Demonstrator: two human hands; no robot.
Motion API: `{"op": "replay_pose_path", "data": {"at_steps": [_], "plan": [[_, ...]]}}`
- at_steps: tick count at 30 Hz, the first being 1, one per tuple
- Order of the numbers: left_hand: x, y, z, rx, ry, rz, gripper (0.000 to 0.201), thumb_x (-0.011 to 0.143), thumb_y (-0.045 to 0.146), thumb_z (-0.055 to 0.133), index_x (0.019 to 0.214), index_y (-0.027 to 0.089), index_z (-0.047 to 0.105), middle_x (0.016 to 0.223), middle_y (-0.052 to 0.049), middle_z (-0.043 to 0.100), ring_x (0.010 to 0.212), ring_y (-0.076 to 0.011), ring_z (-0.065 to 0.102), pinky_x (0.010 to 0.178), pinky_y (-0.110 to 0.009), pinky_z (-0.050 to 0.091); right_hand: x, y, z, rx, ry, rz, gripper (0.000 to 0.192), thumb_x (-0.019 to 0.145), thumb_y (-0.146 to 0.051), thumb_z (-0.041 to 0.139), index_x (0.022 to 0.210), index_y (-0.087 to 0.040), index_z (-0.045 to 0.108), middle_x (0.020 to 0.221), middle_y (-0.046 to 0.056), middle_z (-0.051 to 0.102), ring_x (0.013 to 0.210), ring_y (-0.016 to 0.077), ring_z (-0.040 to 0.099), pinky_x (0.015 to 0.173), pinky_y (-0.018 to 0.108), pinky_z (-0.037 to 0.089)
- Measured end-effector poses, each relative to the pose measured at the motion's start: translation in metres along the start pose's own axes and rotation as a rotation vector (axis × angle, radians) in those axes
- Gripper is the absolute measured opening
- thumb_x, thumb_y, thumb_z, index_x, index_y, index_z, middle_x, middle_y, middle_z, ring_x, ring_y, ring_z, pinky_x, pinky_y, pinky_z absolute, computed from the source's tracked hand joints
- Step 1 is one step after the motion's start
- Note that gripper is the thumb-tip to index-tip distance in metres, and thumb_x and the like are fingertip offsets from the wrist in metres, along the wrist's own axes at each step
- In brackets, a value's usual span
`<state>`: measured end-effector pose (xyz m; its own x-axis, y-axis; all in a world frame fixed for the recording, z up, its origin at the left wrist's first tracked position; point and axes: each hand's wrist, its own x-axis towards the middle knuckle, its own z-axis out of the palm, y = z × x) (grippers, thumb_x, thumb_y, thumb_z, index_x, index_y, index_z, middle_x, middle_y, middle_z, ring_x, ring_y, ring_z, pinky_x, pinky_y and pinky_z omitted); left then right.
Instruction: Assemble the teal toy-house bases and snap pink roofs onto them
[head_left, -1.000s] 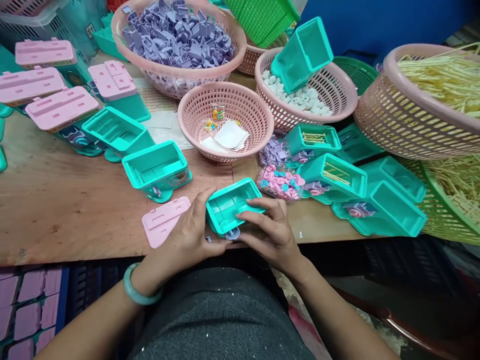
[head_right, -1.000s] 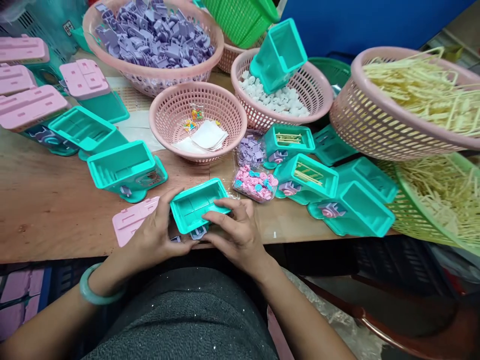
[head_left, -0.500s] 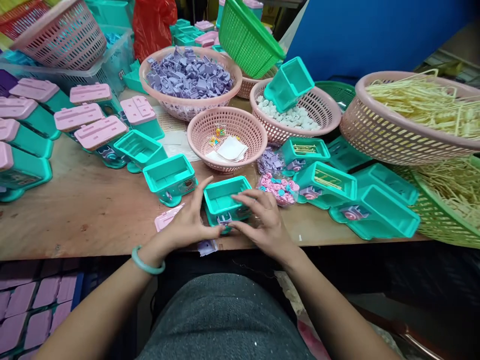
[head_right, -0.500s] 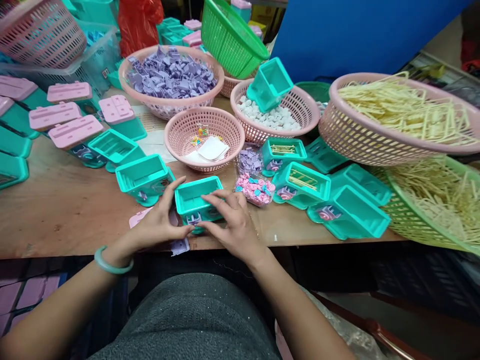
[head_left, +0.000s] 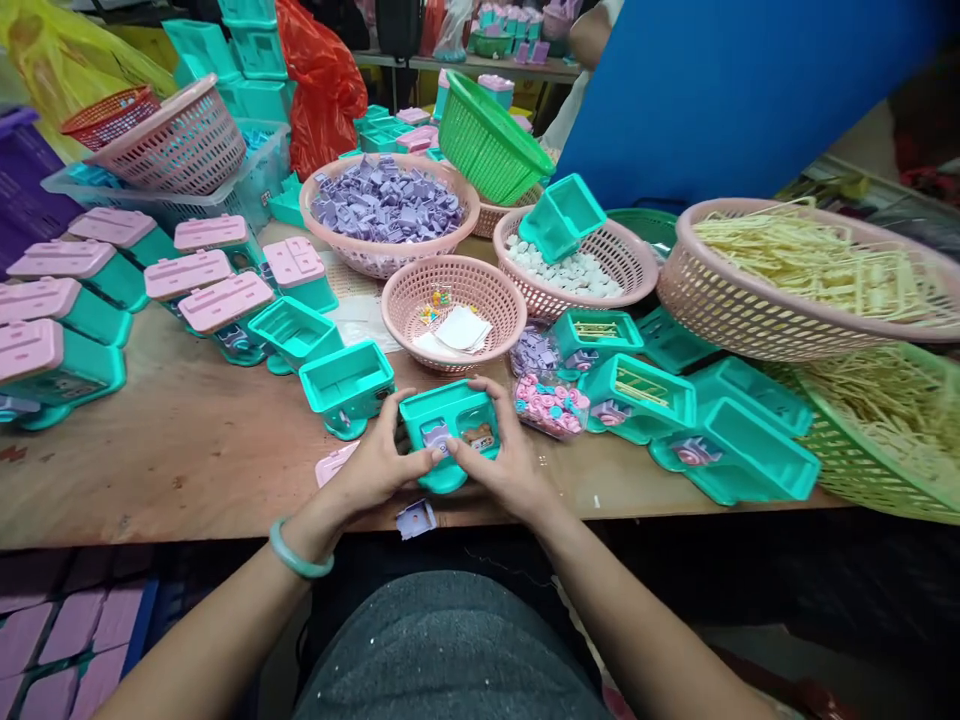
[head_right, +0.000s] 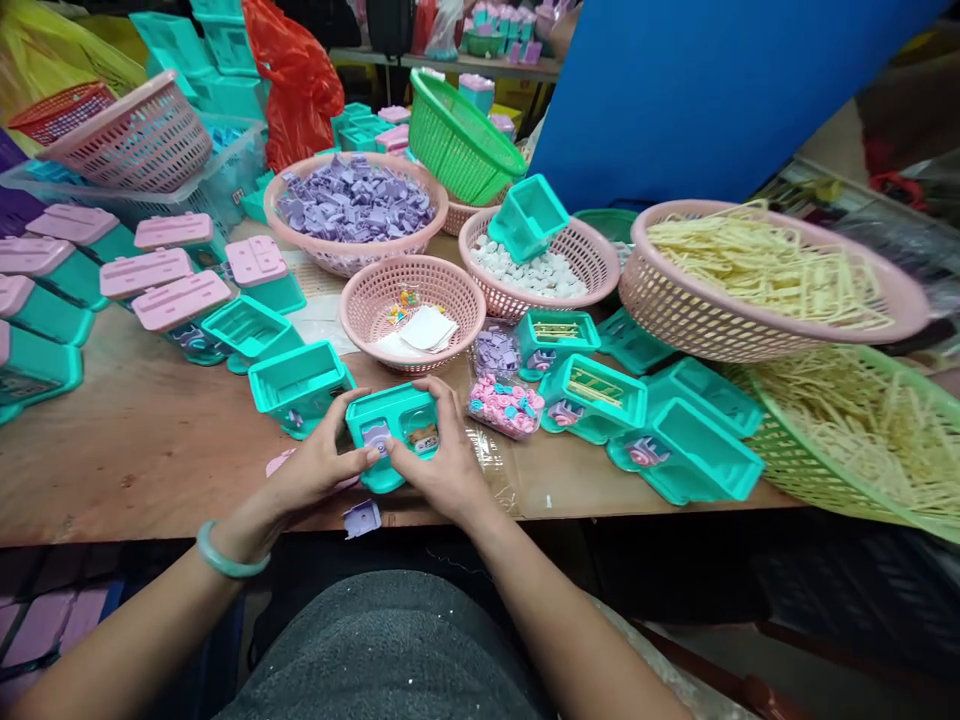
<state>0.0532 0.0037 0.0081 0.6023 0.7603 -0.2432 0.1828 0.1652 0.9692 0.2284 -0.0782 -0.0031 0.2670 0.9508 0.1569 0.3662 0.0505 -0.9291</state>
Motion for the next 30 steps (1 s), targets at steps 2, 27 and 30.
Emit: {"op": "replay_pose_path", "data": {"at_steps": [2,27,30], "plan": [[-0.004,0.000,0.001,0.020,0.012,0.007,0.098,0.066,0.044,0.086,0.145,0.018,0.036,0.149,-0.020,0.052,0.137,-0.0394,0.051,0.111,-0.048,0.047,-0.008,0.003,0.003,-0.016,0.017,-0.052,0.063,0.084,-0.033,0.072,0.139,-0.027,0.041,0.150,0.013,0.046,0.139,0.0299,0.048,0.114,0.050,0.045],[-0.017,-0.001,0.001,-0.430,0.164,-0.233,0.068,0.069,0.050,0.086,0.125,0.027,0.055,0.074,0.008,0.060,0.054,-0.0088,0.058,0.056,-0.022,0.051,-0.005,0.022,-0.085,-0.919,0.109,-0.412,0.011,0.096,-0.018,0.060,0.091,-0.018,0.070,0.092,0.009,0.071,0.085,0.0234,0.061,0.076,0.038,0.046],[-0.017,0.000,-0.003,-0.429,0.161,-0.177,0.066,0.070,0.046,0.086,0.127,0.025,0.058,0.079,0.004,0.065,0.059,-0.0116,0.061,0.057,-0.025,0.054,-0.044,0.033,-0.060,-0.921,0.062,-0.526,0.022,0.100,-0.013,0.050,0.096,-0.019,0.071,0.094,0.011,0.073,0.082,0.0225,0.065,0.072,0.037,0.051]]}}
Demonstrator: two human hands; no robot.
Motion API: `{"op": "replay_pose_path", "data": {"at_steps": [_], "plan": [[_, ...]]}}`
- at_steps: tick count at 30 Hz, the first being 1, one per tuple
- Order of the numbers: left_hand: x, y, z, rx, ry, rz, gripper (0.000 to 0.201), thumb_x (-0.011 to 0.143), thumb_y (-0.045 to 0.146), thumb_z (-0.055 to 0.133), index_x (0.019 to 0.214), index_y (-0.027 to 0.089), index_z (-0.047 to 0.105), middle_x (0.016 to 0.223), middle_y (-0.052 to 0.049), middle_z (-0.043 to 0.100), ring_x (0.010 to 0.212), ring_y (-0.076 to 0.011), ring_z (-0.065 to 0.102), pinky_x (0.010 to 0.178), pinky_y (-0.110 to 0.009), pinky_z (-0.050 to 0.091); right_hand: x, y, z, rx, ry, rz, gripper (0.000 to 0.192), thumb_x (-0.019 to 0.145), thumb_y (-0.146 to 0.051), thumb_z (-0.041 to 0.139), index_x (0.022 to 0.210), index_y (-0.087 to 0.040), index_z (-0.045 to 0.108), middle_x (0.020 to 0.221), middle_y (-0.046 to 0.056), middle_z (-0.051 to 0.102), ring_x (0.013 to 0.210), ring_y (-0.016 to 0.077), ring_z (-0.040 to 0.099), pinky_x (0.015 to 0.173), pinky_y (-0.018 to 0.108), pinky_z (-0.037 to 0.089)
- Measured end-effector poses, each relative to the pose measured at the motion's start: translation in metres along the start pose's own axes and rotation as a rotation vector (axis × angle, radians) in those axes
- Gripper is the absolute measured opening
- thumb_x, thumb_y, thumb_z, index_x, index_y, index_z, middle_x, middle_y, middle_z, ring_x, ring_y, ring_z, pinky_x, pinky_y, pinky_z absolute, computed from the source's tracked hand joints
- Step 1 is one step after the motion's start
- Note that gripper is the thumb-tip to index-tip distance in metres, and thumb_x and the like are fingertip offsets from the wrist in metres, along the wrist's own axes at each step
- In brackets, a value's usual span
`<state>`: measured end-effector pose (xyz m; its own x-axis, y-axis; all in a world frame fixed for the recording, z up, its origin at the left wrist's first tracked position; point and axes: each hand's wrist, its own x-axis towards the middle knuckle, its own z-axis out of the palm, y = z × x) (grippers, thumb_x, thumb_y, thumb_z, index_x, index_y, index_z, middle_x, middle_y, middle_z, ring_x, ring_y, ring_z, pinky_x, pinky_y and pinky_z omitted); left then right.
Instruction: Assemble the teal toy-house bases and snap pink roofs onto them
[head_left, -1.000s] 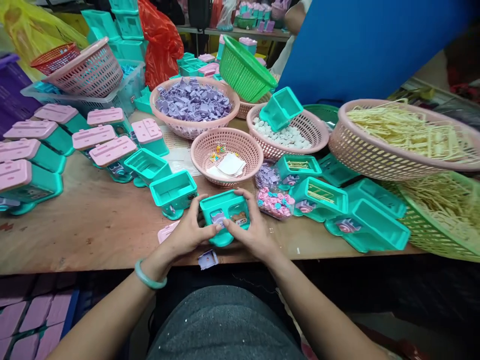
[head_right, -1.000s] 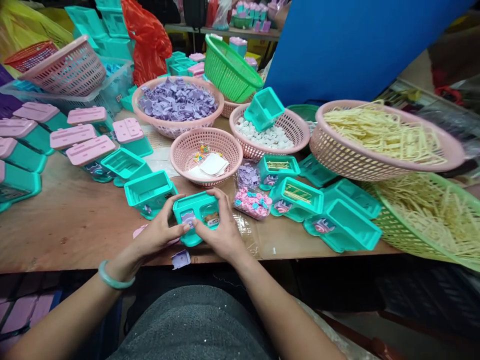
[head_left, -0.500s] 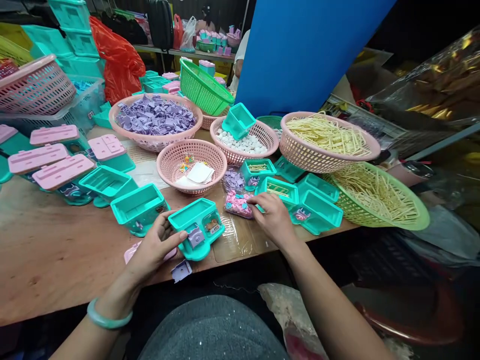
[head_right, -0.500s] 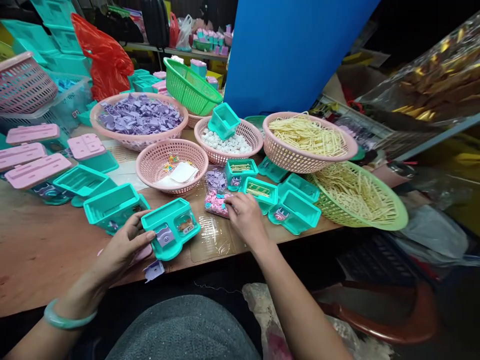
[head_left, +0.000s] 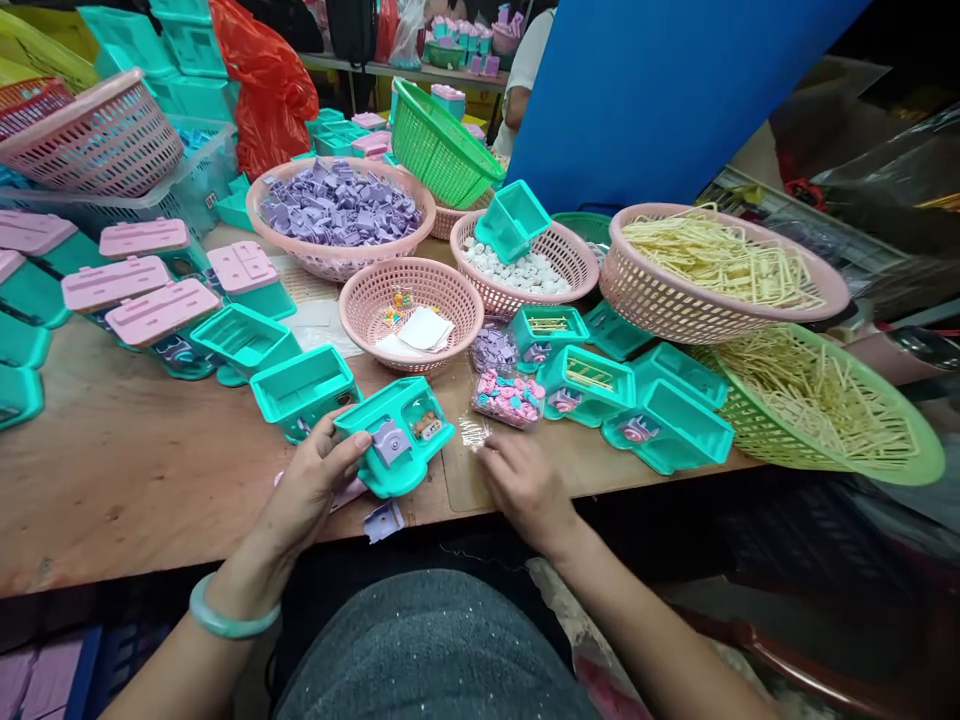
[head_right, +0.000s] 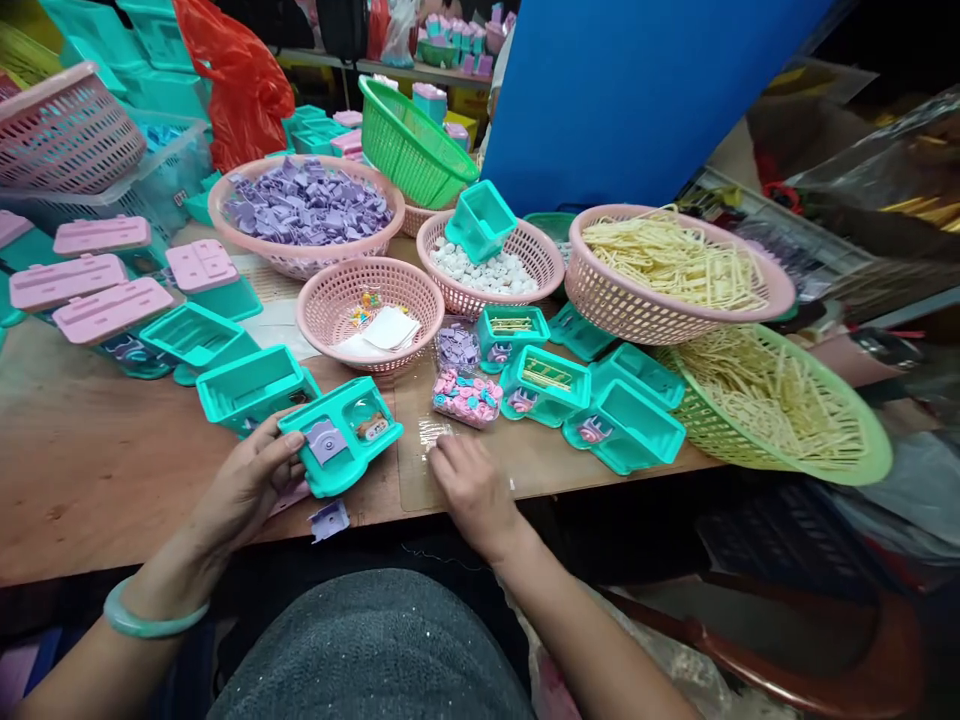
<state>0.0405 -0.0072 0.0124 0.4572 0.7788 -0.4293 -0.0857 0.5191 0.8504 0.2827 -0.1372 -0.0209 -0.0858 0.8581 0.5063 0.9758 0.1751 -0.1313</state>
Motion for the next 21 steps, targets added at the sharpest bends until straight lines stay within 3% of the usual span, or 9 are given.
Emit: {"op": "replay_pose_path", "data": {"at_steps": [4,9,15,21], "plan": [[0.005,0.000,0.000,0.002,-0.003,0.032,0.064,0.070,0.043,0.087,0.124,0.021,0.061,0.095,-0.003,0.072,0.072,-0.0170,0.069,0.064,-0.028,0.058,-0.028,-0.014,0.012,0.234,-0.041,0.085,0.031,0.100,-0.011,0.048,0.119,-0.023,0.069,0.105,0.010,0.075,0.095,0.0227,0.071,0.082,0.038,0.061],[0.009,-0.002,0.000,-0.008,-0.020,0.043,0.062,0.072,0.043,0.087,0.123,0.021,0.061,0.100,-0.002,0.072,0.076,-0.0151,0.068,0.063,-0.024,0.055,-0.018,-0.003,0.009,0.371,-0.049,0.174,0.030,0.100,-0.015,0.050,0.122,-0.025,0.069,0.107,0.010,0.073,0.097,0.0215,0.072,0.082,0.035,0.062],[0.008,-0.005,-0.003,0.004,0.009,0.073,0.065,0.070,0.045,0.088,0.124,0.021,0.062,0.084,0.001,0.071,0.064,-0.0143,0.066,0.058,-0.025,0.053,0.007,-0.007,0.017,0.363,-0.154,0.087,0.017,0.102,-0.022,0.053,0.103,-0.020,0.070,0.089,0.007,0.069,0.079,0.0192,0.067,0.072,0.031,0.056],[0.004,-0.003,-0.006,-0.007,0.010,0.054,0.063,0.069,0.046,0.088,0.121,0.020,0.063,0.093,-0.002,0.074,0.075,-0.0185,0.072,0.064,-0.028,0.058,0.013,-0.018,0.025,0.280,-0.224,0.131,0.016,0.099,-0.020,0.057,0.086,-0.020,0.067,0.081,0.004,0.063,0.074,0.0174,0.062,0.067,0.029,0.049]]}}
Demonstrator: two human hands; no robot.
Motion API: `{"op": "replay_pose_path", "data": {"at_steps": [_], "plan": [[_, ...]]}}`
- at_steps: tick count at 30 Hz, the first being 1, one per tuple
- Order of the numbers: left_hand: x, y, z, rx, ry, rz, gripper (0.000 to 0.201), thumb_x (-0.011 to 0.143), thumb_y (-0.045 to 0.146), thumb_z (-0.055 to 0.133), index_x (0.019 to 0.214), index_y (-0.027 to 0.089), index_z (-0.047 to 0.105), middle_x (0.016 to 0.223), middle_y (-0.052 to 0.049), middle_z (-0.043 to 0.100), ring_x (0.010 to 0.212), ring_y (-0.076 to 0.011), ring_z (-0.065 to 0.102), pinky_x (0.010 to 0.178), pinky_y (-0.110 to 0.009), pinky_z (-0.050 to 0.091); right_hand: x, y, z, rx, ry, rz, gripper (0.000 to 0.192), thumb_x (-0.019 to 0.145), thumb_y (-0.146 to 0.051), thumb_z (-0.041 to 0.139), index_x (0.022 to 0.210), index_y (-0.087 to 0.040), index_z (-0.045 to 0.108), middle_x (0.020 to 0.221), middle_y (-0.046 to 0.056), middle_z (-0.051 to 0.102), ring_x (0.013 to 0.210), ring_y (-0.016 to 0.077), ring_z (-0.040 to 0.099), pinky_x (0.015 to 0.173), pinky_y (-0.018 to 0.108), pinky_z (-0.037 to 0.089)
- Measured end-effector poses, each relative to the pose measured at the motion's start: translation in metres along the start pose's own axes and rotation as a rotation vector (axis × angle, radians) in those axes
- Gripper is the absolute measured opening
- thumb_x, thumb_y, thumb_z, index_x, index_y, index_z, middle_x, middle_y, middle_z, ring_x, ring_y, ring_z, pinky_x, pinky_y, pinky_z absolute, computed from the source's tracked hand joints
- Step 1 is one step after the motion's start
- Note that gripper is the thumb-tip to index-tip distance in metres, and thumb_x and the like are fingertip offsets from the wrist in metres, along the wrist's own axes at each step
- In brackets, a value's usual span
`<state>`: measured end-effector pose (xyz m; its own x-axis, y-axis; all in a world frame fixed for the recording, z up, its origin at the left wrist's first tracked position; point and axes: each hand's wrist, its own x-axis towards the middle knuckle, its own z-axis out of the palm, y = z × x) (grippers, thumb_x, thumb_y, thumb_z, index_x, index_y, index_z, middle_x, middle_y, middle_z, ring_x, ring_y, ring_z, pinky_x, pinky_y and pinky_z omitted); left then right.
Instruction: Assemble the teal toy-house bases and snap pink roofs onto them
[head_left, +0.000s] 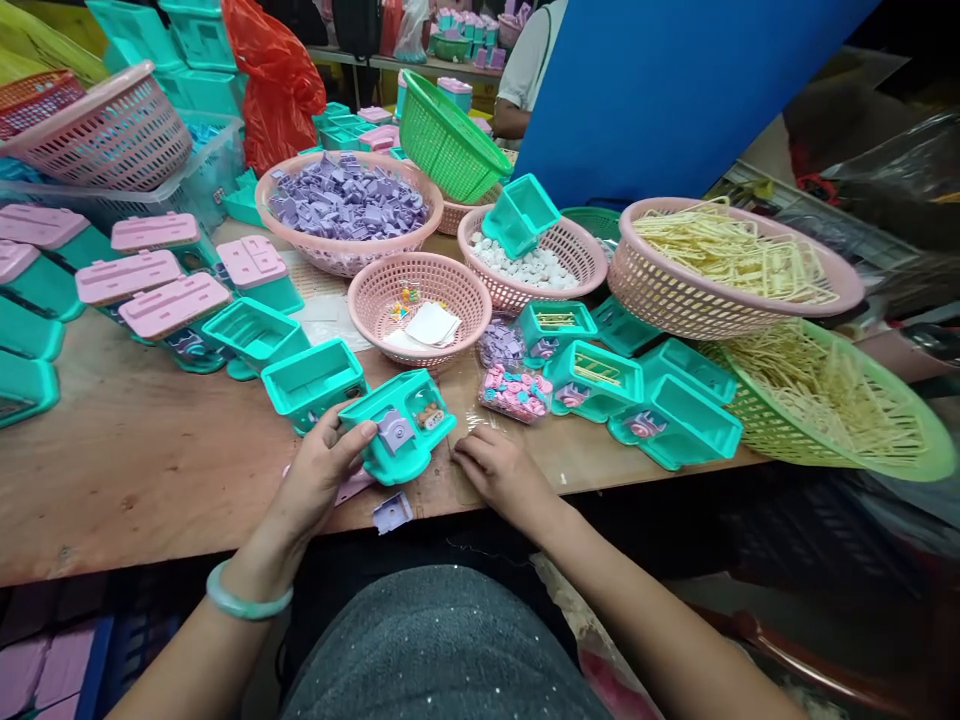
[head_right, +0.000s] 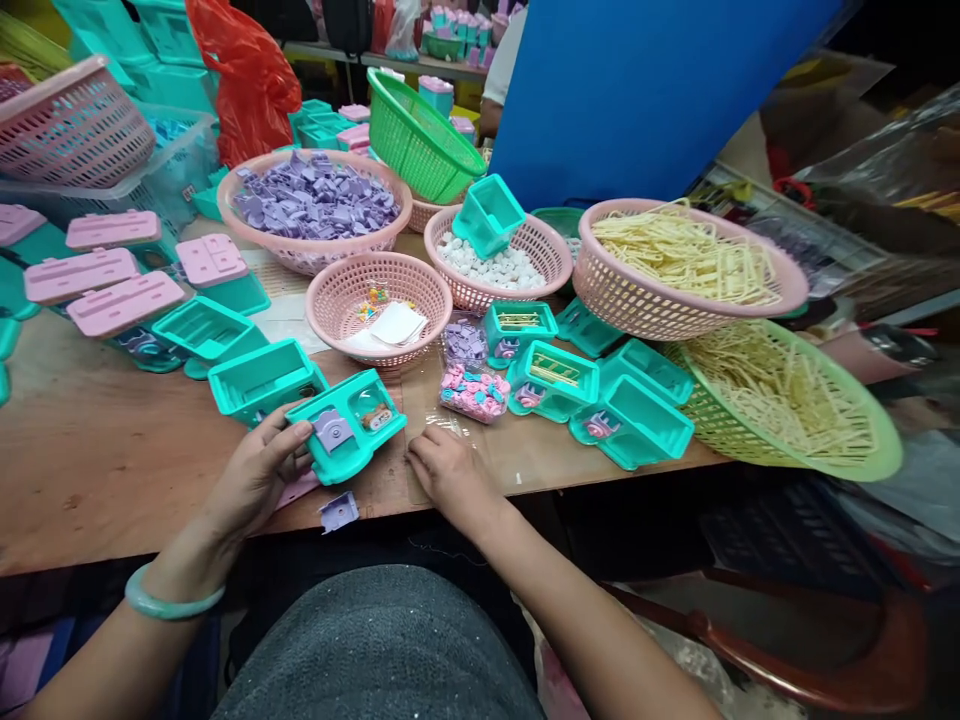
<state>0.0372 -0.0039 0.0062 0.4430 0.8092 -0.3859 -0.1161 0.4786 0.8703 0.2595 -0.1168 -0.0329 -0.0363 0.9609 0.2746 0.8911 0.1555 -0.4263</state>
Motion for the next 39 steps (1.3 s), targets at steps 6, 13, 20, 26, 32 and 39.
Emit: {"op": "replay_pose_path", "data": {"at_steps": [6,13,20,26,32,39], "plan": [[0.004,0.002,-0.003,-0.010,0.037,-0.034,0.070,0.067,0.047,0.089,0.126,0.024,0.060,0.109,-0.005,0.076,0.087,-0.0234,0.076,0.067,-0.030,0.063,-0.002,0.000,0.007,-0.120,0.013,0.020,0.019,0.096,-0.012,0.059,0.079,-0.020,0.065,0.080,0.004,0.064,0.075,0.0177,0.061,0.066,0.028,0.047],[-0.004,-0.005,0.020,0.052,0.085,0.001,0.076,0.061,0.049,0.092,0.125,0.022,0.060,0.114,-0.008,0.076,0.101,-0.0280,0.074,0.077,-0.035,0.063,-0.002,-0.029,-0.016,0.215,0.378,0.169,0.011,0.099,-0.018,0.056,0.092,-0.020,0.064,0.086,0.005,0.068,0.083,0.0200,0.066,0.075,0.032,0.053],[-0.016,-0.012,0.036,0.068,0.050,0.086,0.075,0.068,0.049,0.089,0.128,0.021,0.053,0.125,-0.012,0.072,0.115,-0.0314,0.070,0.087,-0.038,0.062,0.005,-0.072,-0.019,0.456,0.537,0.201,0.007,0.096,-0.018,0.062,0.094,-0.023,0.066,0.088,0.003,0.070,0.083,0.0188,0.068,0.077,0.033,0.057],[-0.016,-0.014,0.036,0.107,0.039,0.133,0.072,0.069,0.048,0.087,0.127,0.021,0.054,0.122,-0.011,0.073,0.113,-0.0305,0.071,0.092,-0.041,0.060,0.009,-0.070,-0.015,0.475,0.529,0.205,0.008,0.095,-0.019,0.062,0.092,-0.023,0.068,0.086,0.003,0.071,0.080,0.0183,0.069,0.075,0.033,0.058],[-0.015,-0.016,0.035,0.109,0.026,0.136,0.071,0.070,0.047,0.087,0.127,0.021,0.053,0.122,-0.011,0.073,0.113,-0.0299,0.071,0.094,-0.041,0.060,0.006,-0.070,-0.013,0.455,0.545,0.223,0.007,0.095,-0.018,0.064,0.093,-0.023,0.068,0.085,0.003,0.072,0.078,0.0184,0.069,0.072,0.033,0.059],[-0.013,-0.018,0.031,0.124,-0.001,0.149,0.069,0.072,0.046,0.086,0.128,0.023,0.053,0.123,-0.010,0.073,0.115,-0.0291,0.070,0.096,-0.040,0.058,0.007,-0.072,-0.019,0.343,0.527,0.164,0.011,0.095,-0.014,0.062,0.096,-0.024,0.067,0.087,0.004,0.072,0.080,0.0190,0.070,0.073,0.033,0.061]]}}
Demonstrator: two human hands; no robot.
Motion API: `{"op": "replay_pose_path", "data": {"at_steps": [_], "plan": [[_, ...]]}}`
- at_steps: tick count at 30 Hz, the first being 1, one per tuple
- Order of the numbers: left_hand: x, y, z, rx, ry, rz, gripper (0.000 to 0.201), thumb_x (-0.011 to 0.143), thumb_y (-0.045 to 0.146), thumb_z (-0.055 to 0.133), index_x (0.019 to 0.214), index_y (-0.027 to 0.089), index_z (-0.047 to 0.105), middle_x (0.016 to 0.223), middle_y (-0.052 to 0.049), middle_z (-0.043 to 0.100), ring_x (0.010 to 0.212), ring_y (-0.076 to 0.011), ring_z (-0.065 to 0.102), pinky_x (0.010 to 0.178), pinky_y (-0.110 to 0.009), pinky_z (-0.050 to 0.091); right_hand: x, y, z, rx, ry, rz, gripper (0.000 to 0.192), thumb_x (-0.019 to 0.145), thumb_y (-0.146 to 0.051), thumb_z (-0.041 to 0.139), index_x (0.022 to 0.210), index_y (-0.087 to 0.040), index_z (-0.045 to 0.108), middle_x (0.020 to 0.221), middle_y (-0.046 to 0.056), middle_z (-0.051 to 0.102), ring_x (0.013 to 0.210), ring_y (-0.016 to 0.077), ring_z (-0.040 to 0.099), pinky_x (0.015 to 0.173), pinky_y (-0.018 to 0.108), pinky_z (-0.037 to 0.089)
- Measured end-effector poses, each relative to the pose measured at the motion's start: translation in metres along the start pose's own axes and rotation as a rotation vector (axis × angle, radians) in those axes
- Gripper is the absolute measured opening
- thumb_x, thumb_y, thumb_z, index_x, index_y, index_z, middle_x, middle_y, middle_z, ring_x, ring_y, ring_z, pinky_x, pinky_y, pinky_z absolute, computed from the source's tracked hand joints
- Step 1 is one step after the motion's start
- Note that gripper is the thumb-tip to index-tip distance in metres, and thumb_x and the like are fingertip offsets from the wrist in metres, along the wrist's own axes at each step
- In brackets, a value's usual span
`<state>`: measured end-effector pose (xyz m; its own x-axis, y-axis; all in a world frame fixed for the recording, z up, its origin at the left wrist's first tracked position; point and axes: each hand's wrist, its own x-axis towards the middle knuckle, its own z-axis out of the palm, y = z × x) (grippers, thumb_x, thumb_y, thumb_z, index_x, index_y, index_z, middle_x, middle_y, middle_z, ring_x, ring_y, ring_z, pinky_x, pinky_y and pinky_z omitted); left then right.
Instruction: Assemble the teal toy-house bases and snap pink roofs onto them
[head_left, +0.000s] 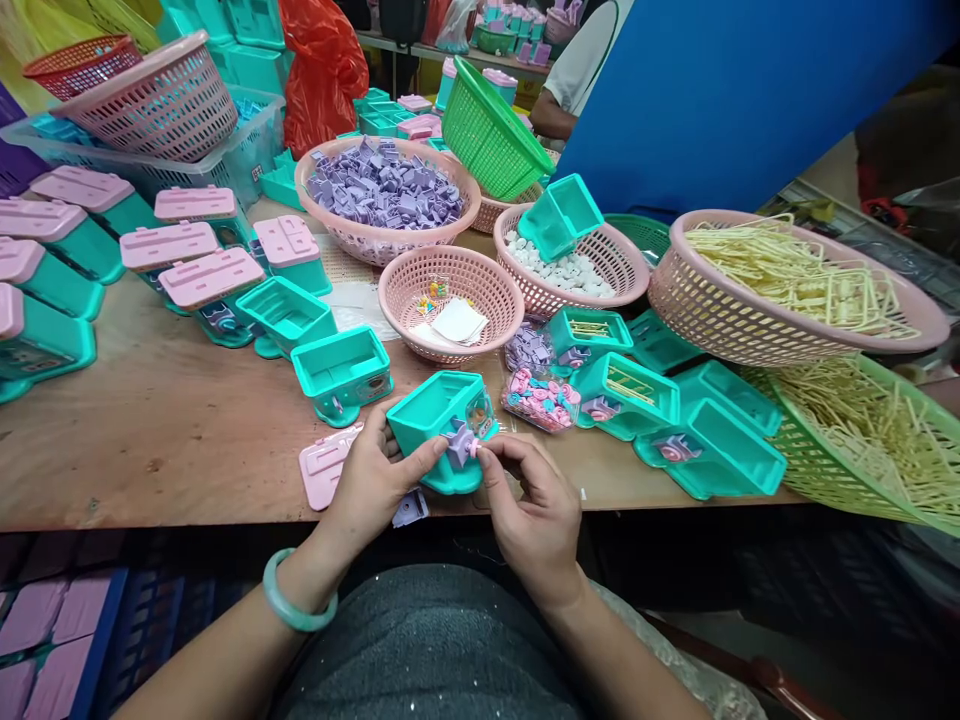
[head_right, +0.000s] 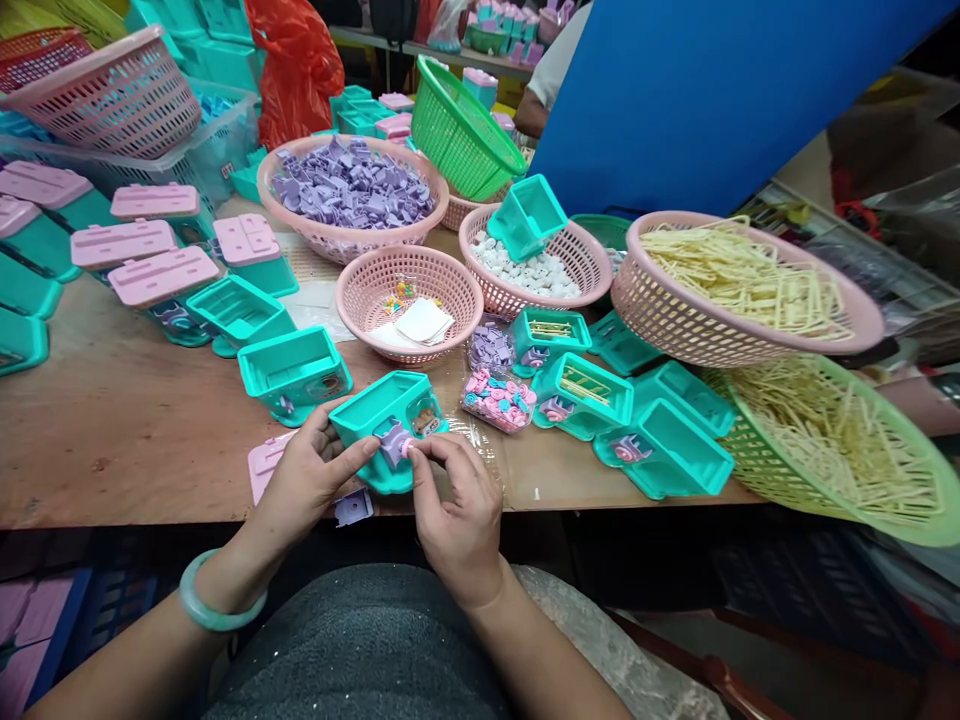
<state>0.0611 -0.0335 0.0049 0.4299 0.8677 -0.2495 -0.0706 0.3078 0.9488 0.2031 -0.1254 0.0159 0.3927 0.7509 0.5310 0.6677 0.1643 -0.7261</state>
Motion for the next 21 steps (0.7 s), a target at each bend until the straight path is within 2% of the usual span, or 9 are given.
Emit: {"op": "replay_pose_path", "data": {"at_steps": [5,9,11,14,16,18,19,21], "plan": [[-0.004,0.001,0.002,0.062,-0.057,0.044,0.062,0.075,0.044,0.084,0.125,0.023,0.054,0.119,-0.008,0.073,0.110,-0.0268,0.071,0.093,-0.038,0.058,-0.001,-0.005,-0.002,-0.093,-0.022,-0.148,0.024,0.093,-0.005,0.060,0.106,-0.024,0.066,0.089,0.005,0.072,0.083,0.0187,0.070,0.077,0.033,0.061],[-0.003,-0.003,-0.001,0.185,-0.060,0.128,0.058,0.078,0.042,0.081,0.125,0.021,0.054,0.121,-0.009,0.071,0.111,-0.0273,0.069,0.097,-0.040,0.056,-0.008,-0.001,0.003,-0.110,-0.014,-0.149,0.024,0.094,-0.003,0.058,0.107,-0.023,0.064,0.091,0.006,0.072,0.085,0.0192,0.070,0.079,0.033,0.060],[0.003,-0.007,-0.007,0.260,-0.064,0.194,0.062,0.077,0.038,0.082,0.129,0.021,0.052,0.128,-0.010,0.068,0.119,-0.0293,0.065,0.104,-0.044,0.052,-0.013,0.004,0.003,-0.076,-0.090,-0.129,0.021,0.095,-0.004,0.057,0.104,-0.021,0.064,0.090,0.006,0.071,0.084,0.0184,0.070,0.077,0.032,0.060],[0.014,-0.013,-0.022,0.310,-0.228,0.291,0.073,0.076,0.029,0.082,0.140,0.024,0.046,0.142,-0.012,0.059,0.135,-0.0315,0.055,0.115,-0.047,0.044,-0.020,0.018,-0.002,0.009,-0.217,-0.105,0.015,0.094,-0.007,0.062,0.098,-0.021,0.064,0.086,0.003,0.069,0.080,0.0167,0.068,0.073,0.030,0.059],[0.021,-0.011,-0.031,0.349,-0.388,0.343,0.077,0.078,0.022,0.080,0.145,0.027,0.043,0.149,-0.011,0.054,0.141,-0.0316,0.050,0.119,-0.048,0.040,-0.020,0.030,-0.011,-0.023,-0.140,-0.125,0.016,0.091,-0.012,0.067,0.102,-0.023,0.063,0.091,0.004,0.066,0.087,0.0190,0.066,0.079,0.034,0.059],[0.024,-0.007,-0.037,0.419,-0.511,0.355,0.079,0.080,0.019,0.076,0.149,0.030,0.040,0.154,-0.010,0.050,0.144,-0.0313,0.047,0.121,-0.048,0.038,-0.016,0.045,-0.020,-0.107,-0.074,-0.133,0.037,0.087,-0.019,0.072,0.121,-0.023,0.058,0.111,0.010,0.063,0.109,0.0258,0.063,0.095,0.046,0.056],[0.026,-0.004,-0.038,0.464,-0.550,0.348,0.082,0.080,0.019,0.076,0.152,0.030,0.038,0.157,-0.010,0.047,0.146,-0.0318,0.044,0.122,-0.049,0.036,-0.013,0.052,-0.024,-0.132,-0.109,-0.121,0.053,0.086,-0.023,0.074,0.134,-0.023,0.052,0.126,0.014,0.059,0.124,0.0298,0.057,0.104,0.052,0.052],[0.027,0.001,-0.038,0.541,-0.586,0.316,0.092,0.077,0.025,0.081,0.156,0.030,0.033,0.162,-0.011,0.040,0.151,-0.0340,0.036,0.125,-0.051,0.031,-0.005,0.064,-0.029,-0.124,-0.300,-0.071,0.079,0.086,-0.032,0.076,0.153,-0.025,0.035,0.153,0.017,0.043,0.146,0.0341,0.040,0.116,0.059,0.041]]}}
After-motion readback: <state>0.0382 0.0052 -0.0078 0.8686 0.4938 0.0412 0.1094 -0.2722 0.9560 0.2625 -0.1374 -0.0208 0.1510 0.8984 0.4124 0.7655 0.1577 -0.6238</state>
